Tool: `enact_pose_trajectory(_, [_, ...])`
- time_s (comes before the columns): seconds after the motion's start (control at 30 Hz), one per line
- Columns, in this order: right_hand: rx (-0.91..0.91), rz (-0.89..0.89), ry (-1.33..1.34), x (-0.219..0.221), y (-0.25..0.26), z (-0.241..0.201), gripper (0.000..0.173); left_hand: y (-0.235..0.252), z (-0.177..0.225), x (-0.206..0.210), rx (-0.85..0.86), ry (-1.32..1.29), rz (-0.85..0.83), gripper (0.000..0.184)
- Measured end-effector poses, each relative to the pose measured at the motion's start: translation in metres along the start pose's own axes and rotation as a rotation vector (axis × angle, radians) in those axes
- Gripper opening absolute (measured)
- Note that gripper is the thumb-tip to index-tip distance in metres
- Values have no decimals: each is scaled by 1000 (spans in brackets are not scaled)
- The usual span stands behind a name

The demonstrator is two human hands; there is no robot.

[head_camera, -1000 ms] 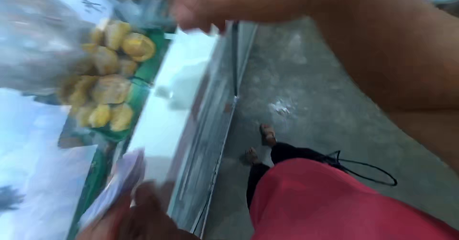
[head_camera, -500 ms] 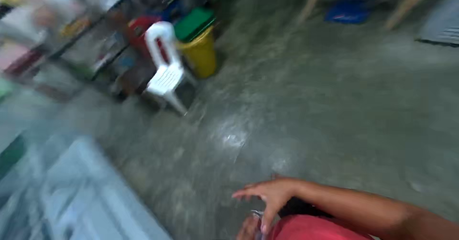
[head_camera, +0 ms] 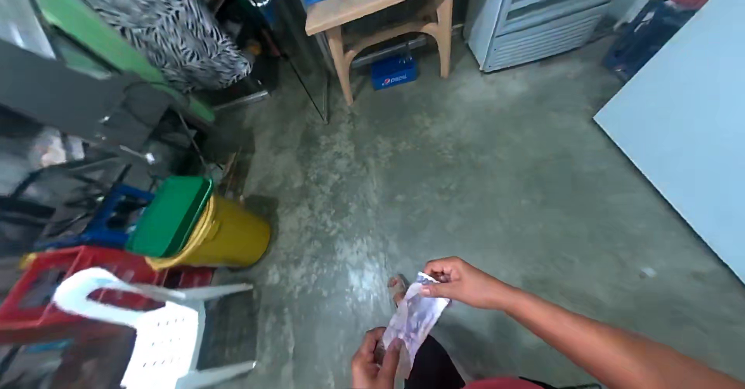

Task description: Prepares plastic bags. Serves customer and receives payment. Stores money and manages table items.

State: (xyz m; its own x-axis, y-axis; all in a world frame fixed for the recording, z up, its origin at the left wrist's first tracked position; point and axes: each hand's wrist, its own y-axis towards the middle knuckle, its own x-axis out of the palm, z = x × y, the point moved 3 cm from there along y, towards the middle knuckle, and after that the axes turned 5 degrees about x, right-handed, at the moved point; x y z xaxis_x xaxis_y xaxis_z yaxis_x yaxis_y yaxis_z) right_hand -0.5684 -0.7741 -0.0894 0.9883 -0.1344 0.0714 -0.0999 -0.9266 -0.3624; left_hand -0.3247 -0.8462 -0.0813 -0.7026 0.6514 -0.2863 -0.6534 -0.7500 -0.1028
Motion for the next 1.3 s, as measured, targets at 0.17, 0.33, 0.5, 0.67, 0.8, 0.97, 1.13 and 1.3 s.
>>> enact_pose_trajectory(0.17, [71,236,194,-62,110,-24,10,196,-2,-30,83,-138,68,10])
enact_pose_trajectory(0.33, [142,511,569,-122,194,-83,11,366,22,7,-134,-677,-157,81])
enact_pose_trajectory(0.5, [65,634,570,-198,289,-94,18,519,38,82,-405,-1057,-275,38])
enact_pose_trajectory(0.67, [95,724,721,-330,410,-126,19,699,20,79,-562,-987,51,23])
enact_pose_trajectory(0.8, [182,638,706,-412,531,-197,29,787,33,67,-617,-798,-207,53])
enact_pose_trajectory(0.97, [195,371,493,-462,653,-273,38,899,54,84,-497,-833,-498,99])
enact_pose_trajectory(1.13, [152,249,330,-546,762,-286,30,1090,55,79,-374,-1301,-154,42])
enact_pose_trajectory(1.3, [116,274,74,-676,852,-325,35,1287,86,81,-450,-1073,-105,25])
